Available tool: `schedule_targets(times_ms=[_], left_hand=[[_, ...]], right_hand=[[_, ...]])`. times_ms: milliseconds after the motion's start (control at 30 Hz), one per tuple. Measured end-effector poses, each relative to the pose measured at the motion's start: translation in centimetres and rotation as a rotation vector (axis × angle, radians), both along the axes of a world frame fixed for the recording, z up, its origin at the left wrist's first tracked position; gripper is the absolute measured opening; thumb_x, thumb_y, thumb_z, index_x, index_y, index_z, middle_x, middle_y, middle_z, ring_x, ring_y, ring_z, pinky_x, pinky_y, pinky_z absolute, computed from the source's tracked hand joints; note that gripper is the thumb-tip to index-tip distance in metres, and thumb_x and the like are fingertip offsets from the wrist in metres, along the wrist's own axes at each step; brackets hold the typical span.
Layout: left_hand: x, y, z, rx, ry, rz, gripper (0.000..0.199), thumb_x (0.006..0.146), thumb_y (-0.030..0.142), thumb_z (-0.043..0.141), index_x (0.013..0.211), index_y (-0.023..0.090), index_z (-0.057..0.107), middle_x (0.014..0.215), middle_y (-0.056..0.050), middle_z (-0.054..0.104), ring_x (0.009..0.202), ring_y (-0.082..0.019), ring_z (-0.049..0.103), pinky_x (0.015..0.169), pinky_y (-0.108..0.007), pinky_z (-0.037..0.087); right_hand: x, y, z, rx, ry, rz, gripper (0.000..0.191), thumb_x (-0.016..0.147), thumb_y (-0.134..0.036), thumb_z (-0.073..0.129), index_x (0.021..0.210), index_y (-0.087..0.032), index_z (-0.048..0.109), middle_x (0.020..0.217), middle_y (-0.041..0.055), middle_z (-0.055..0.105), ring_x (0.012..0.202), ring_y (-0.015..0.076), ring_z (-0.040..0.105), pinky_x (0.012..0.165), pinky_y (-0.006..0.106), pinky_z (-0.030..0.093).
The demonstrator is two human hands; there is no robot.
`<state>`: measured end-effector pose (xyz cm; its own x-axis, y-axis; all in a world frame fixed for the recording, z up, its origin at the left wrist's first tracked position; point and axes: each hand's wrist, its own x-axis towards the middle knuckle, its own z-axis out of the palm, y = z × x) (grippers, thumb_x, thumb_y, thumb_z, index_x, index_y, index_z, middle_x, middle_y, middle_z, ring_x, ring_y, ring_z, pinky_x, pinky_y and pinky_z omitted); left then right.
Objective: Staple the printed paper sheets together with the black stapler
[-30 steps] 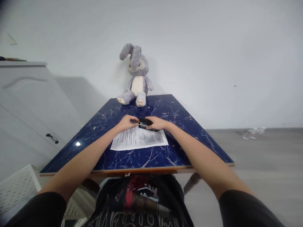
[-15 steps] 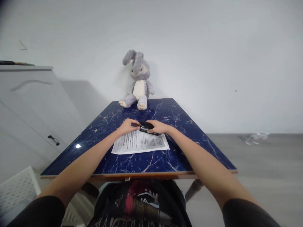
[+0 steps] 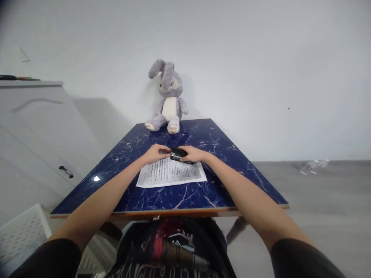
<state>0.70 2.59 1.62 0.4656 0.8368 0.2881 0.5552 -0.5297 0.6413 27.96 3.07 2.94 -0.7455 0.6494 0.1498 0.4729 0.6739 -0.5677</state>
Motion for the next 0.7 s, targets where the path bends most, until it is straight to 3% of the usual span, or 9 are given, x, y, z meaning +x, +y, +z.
schedule_targets(times_ms=[200,300,433,567,700], left_hand=[[-2.7,0.7,0.6,-0.028,0.053,0.041,0.026,0.077,0.034,0.08,0.099,0.019,0.083,0.091,-0.007,0.081,0.085,-0.023,0.076,0.085,-0.034,0.058],[-3.2,0.6,0.9,-0.055,0.025,0.016,0.023,0.077,0.034,0.08,0.094,0.019,0.084,0.088,-0.007,0.081,0.081,-0.023,0.075,0.08,-0.033,0.057],[-1.8,0.0,1.1,-0.016,-0.083,-0.048,0.021,0.076,0.034,0.081,0.09,0.017,0.081,0.087,-0.007,0.08,0.081,-0.021,0.073,0.08,-0.032,0.055],[0.4,-1.0,0.8,0.011,-0.173,-0.075,0.026,0.075,0.028,0.08,0.097,0.016,0.076,0.092,-0.007,0.079,0.086,-0.02,0.072,0.08,-0.03,0.052],[1.7,-1.4,0.5,0.051,-0.139,-0.103,0.02,0.075,0.02,0.074,0.095,0.017,0.073,0.091,-0.004,0.076,0.088,-0.019,0.07,0.083,-0.03,0.052]], right_hand=[[-0.3,0.1,-0.1,0.066,0.028,-0.081,0.035,0.074,-0.021,0.072,0.109,-0.015,0.07,0.104,0.0072,0.072,0.094,0.0242,0.064,0.084,0.032,0.044],[-0.1,0.2,0.1,0.024,0.067,-0.071,0.032,0.07,-0.022,0.072,0.101,-0.016,0.071,0.096,0.0028,0.07,0.089,0.0224,0.062,0.08,0.03,0.043],[0.0,-0.1,0.5,-0.055,0.166,-0.03,0.029,0.067,-0.027,0.073,0.094,-0.016,0.071,0.089,-0.0002,0.067,0.085,0.0203,0.059,0.077,0.028,0.041],[-0.3,-0.7,0.6,-0.015,0.223,0.026,0.025,0.069,-0.03,0.075,0.088,-0.016,0.068,0.083,-0.0017,0.061,0.079,0.0175,0.055,0.073,0.027,0.037],[-0.6,-0.8,0.1,0.021,0.255,0.086,0.025,0.072,-0.034,0.076,0.087,-0.016,0.066,0.083,-0.0016,0.059,0.078,0.0164,0.053,0.073,0.026,0.037]])
